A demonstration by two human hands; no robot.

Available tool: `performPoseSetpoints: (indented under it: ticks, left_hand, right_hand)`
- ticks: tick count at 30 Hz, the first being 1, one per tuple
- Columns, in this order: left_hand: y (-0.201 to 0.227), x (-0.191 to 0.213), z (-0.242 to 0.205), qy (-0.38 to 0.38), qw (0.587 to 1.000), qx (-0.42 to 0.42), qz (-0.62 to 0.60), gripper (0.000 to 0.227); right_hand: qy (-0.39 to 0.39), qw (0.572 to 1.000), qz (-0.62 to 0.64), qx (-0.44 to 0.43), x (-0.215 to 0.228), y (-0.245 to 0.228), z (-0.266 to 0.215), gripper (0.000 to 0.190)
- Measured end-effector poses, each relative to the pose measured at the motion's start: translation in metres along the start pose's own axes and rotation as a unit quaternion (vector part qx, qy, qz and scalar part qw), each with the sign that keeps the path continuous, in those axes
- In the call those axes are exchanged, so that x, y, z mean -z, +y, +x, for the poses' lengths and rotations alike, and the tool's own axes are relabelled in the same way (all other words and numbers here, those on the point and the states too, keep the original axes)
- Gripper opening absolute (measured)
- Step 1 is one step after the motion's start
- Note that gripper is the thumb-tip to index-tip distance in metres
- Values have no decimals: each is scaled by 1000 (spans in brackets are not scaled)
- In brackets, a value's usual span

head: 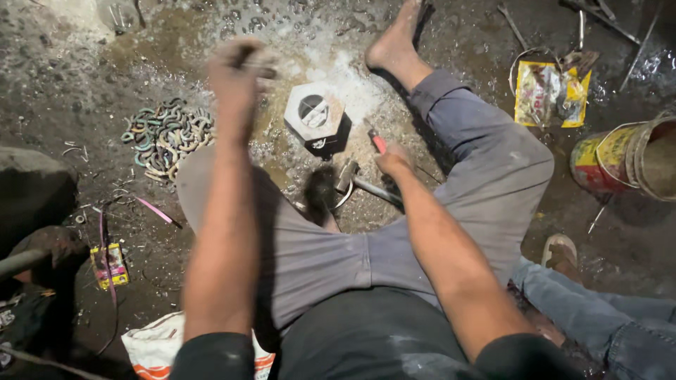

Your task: The person sits on the floor and uses a hammer and pliers to shape small metal pieces on a white block. They repeatedly pick up metal pieces, strike them with the hammer, and adjust them with pliers.

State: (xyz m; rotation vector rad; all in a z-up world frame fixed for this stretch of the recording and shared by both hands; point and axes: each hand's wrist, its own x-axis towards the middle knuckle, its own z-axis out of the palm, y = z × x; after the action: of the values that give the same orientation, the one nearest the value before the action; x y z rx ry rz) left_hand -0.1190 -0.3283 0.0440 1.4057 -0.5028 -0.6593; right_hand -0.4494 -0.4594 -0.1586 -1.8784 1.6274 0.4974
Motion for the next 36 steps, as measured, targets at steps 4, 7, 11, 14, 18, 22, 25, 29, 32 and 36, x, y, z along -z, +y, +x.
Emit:
performPoseSetpoints:
  ticks: [4,7,11,14,18,22,25,29,32,36]
  left_hand:
    - [-94,-55,-24,7,981,15,193,9]
    - [-142,-56,-26,-5,942,18,334,14]
    - [-160,-42,-12,-26,941,39,336,14]
    - [-171,-50,-20,-42,949,59,308,15]
    - [-185,-64,-20,-102,936,3,336,13]
    - [-199,-69,-18,-69,960,34,270,14]
    - [-210,-75,-14,-36,965,59,254,13]
    - [-228,-81,-13,-4,941,-14,337,8]
    - [-239,-83,-18,-11,933,-35,359,8]
    - [-241,-82,-14,-21,943,-26,332,9]
  right_hand:
    - [90,996,10,29,-3,-1,-3,33]
    - [192,967,1,170,9,-7,-12,46]
    - [82,972,88,204,17,-33,-23,37]
    - [4,990,-37,137,4,-36,-39,38]
    - [-105,973,-190,73,-18,-33,-45,37]
    - [-142,953,-254,84,-52,-21,-34,37]
    - [-102,955,-245,131,-80,-9,-19,43]
    - [-59,963,-231,129,-100,-6,-11,25]
    - [-69,976,-186,93,-87,-13,-24,24]
    - [-88,993,-74,14,-49,-36,-43,43]
